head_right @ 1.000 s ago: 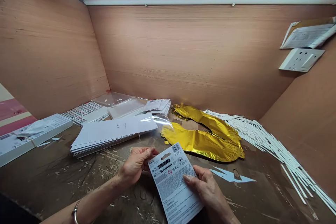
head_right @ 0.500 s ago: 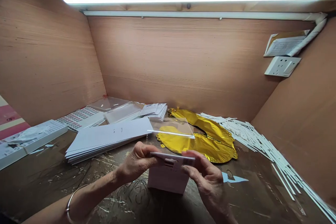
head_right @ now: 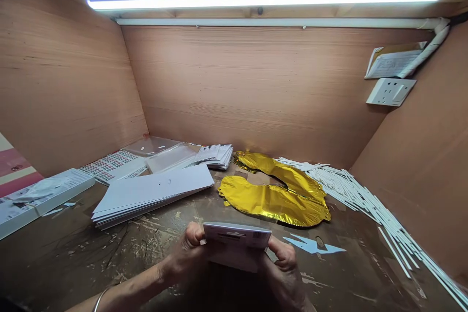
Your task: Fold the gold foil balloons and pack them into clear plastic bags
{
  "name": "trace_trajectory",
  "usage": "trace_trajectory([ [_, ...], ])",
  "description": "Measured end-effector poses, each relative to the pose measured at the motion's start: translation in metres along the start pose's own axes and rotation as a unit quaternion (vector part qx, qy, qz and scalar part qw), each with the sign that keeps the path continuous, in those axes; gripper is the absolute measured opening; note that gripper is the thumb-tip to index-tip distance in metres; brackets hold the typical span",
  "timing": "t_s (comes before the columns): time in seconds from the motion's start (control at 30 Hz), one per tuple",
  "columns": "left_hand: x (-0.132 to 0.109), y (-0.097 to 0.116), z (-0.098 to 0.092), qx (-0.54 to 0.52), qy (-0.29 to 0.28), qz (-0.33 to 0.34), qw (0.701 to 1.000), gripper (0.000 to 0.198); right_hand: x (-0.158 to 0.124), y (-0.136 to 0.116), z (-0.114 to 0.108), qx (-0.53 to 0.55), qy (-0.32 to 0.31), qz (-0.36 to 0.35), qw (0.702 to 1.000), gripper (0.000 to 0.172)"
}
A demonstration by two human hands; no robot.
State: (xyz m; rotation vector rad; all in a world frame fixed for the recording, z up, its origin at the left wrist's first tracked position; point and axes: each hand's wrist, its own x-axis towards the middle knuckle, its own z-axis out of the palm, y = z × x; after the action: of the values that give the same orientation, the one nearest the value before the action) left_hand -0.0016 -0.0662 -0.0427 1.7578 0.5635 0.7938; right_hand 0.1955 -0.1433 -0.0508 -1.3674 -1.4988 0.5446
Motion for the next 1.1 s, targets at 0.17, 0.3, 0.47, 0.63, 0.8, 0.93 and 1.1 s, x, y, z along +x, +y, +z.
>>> trace_trajectory([
  [0.17,-0.005,-0.017,0.004,0.063,0.004,0.005,0.998,0.015,-0.003,0.028,0.011,-0.011,-0.060,0.025,0.998,0.024],
  [0.3,-0.006,-0.006,0.003,-0.047,0.010,-0.036,0.998,0.027,-0.002,0.030,0.012,-0.002,-0.048,0.065,0.997,0.023],
  [0.47,-0.003,0.001,0.003,-0.170,0.027,-0.083,0.982,0.035,0.002,0.010,0.002,0.067,-0.025,0.094,0.993,0.024],
  [0.63,-0.003,-0.019,0.007,-0.131,0.048,-0.090,0.986,0.034,0.005,0.019,0.003,0.067,-0.060,0.050,0.995,0.022],
  [0.8,0.005,-0.029,0.009,-0.136,0.052,-0.096,0.985,0.030,0.008,0.033,0.016,0.025,-0.058,0.057,0.996,0.022],
  [0.93,0.021,-0.027,0.000,-0.095,0.101,-0.184,0.973,0.053,0.023,0.028,0.017,0.068,-0.095,0.172,0.978,0.021],
  [1.1,0.009,-0.045,-0.021,0.336,0.147,-0.181,0.912,0.074,0.050,0.039,-0.048,-0.253,0.062,0.116,0.959,0.025],
])
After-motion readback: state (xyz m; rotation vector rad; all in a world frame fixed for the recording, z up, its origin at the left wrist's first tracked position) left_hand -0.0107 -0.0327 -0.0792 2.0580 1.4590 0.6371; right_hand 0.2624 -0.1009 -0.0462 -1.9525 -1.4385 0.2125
